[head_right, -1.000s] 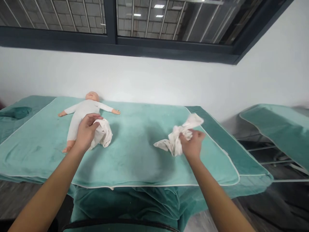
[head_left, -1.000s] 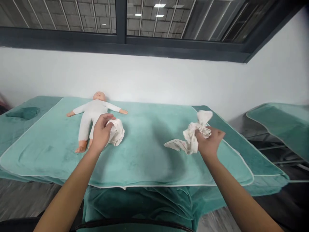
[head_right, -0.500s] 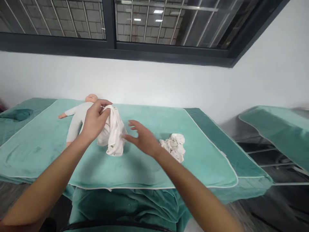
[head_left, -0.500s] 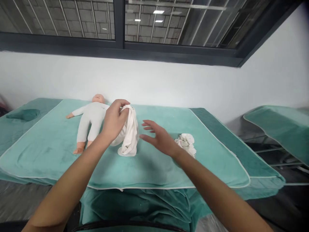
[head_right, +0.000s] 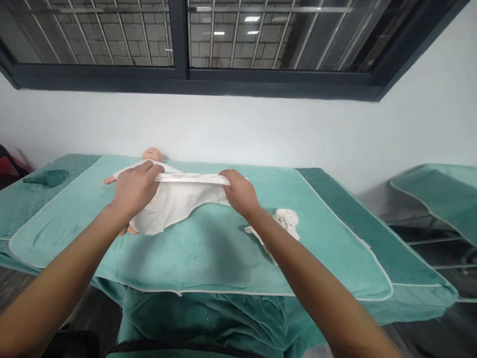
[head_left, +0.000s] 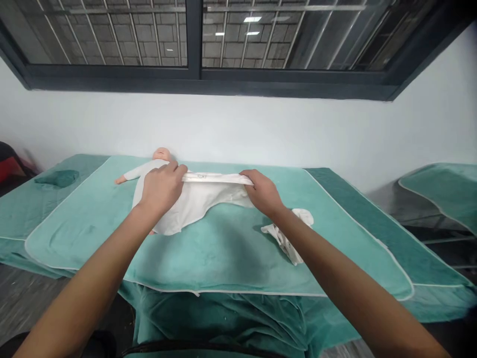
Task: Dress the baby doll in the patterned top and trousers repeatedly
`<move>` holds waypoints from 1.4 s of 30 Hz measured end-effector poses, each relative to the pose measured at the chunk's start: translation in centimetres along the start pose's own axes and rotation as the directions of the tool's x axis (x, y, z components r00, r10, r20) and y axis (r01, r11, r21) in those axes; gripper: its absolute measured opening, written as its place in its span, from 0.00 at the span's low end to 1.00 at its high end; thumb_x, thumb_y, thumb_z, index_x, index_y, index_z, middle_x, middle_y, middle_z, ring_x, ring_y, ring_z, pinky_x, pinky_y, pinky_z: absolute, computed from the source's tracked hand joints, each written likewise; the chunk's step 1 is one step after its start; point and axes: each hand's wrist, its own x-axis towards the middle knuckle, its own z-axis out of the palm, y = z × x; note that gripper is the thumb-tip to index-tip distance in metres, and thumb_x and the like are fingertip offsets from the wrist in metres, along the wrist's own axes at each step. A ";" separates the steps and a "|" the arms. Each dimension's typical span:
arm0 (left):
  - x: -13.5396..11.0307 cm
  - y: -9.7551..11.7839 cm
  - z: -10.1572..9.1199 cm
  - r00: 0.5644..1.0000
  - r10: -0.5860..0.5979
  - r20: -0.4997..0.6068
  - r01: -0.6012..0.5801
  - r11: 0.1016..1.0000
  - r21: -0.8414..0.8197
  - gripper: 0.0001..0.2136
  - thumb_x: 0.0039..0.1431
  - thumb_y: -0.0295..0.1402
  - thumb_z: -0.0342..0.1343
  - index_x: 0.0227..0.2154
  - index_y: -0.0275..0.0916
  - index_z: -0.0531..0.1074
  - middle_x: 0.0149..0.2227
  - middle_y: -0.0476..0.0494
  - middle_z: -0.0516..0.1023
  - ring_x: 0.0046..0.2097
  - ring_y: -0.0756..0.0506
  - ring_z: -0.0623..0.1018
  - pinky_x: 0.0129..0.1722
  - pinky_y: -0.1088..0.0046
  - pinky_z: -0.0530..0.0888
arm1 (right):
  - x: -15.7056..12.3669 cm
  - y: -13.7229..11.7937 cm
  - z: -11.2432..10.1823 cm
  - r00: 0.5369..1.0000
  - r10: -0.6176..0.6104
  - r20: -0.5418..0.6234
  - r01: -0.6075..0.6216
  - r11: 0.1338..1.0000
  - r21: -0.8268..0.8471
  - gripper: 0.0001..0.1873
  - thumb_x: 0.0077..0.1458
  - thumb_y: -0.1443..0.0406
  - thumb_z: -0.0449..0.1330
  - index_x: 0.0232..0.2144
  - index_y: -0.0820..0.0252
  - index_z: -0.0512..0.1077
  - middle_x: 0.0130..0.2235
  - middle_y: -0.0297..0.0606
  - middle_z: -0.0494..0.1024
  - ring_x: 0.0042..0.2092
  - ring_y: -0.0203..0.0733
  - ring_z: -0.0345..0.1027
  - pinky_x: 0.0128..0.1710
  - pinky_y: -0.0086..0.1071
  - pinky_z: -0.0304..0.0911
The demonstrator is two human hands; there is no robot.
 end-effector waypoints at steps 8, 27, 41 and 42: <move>0.3 -2.0 2.2 0.926 -0.314 0.209 0.376 0.739 -0.559 0.11 0.60 0.39 0.53 0.39 0.42 0.77 0.41 0.47 0.83 0.45 0.40 0.78 0.43 0.68 0.71 | 1.2 3.6 -2.9 0.967 0.249 0.042 -0.250 0.968 0.006 0.18 0.53 0.64 0.52 0.41 0.56 0.79 0.43 0.38 0.83 0.45 0.47 0.74 0.46 0.36 0.66; -2.7 7.0 21.6 0.946 -0.054 0.321 0.117 0.977 -0.181 0.15 0.64 0.22 0.44 0.48 0.34 0.73 0.55 0.32 0.73 0.58 0.39 0.72 0.58 0.62 0.67 | -3.6 3.1 15.8 0.922 0.202 0.331 -0.034 0.893 -0.449 0.19 0.68 0.67 0.45 0.53 0.65 0.71 0.56 0.53 0.73 0.56 0.51 0.64 0.58 0.40 0.57; 2.2 4.2 26.6 0.968 -0.125 0.217 0.159 0.976 -0.150 0.28 0.71 0.37 0.37 0.66 0.24 0.60 0.66 0.25 0.64 0.67 0.32 0.61 0.68 0.52 0.54 | 0.0 8.5 17.6 0.919 0.307 0.247 -0.203 0.906 -0.372 0.34 0.68 0.59 0.45 0.70 0.72 0.50 0.72 0.52 0.54 0.69 0.54 0.51 0.68 0.40 0.47; 2.2 4.1 27.1 0.965 -0.126 0.229 0.165 0.973 -0.161 0.28 0.71 0.38 0.37 0.66 0.24 0.60 0.66 0.26 0.65 0.67 0.32 0.61 0.68 0.52 0.54 | 0.0 8.8 17.6 0.912 0.317 0.261 -0.209 0.905 -0.370 0.34 0.69 0.58 0.44 0.70 0.71 0.51 0.71 0.51 0.55 0.69 0.54 0.53 0.67 0.41 0.49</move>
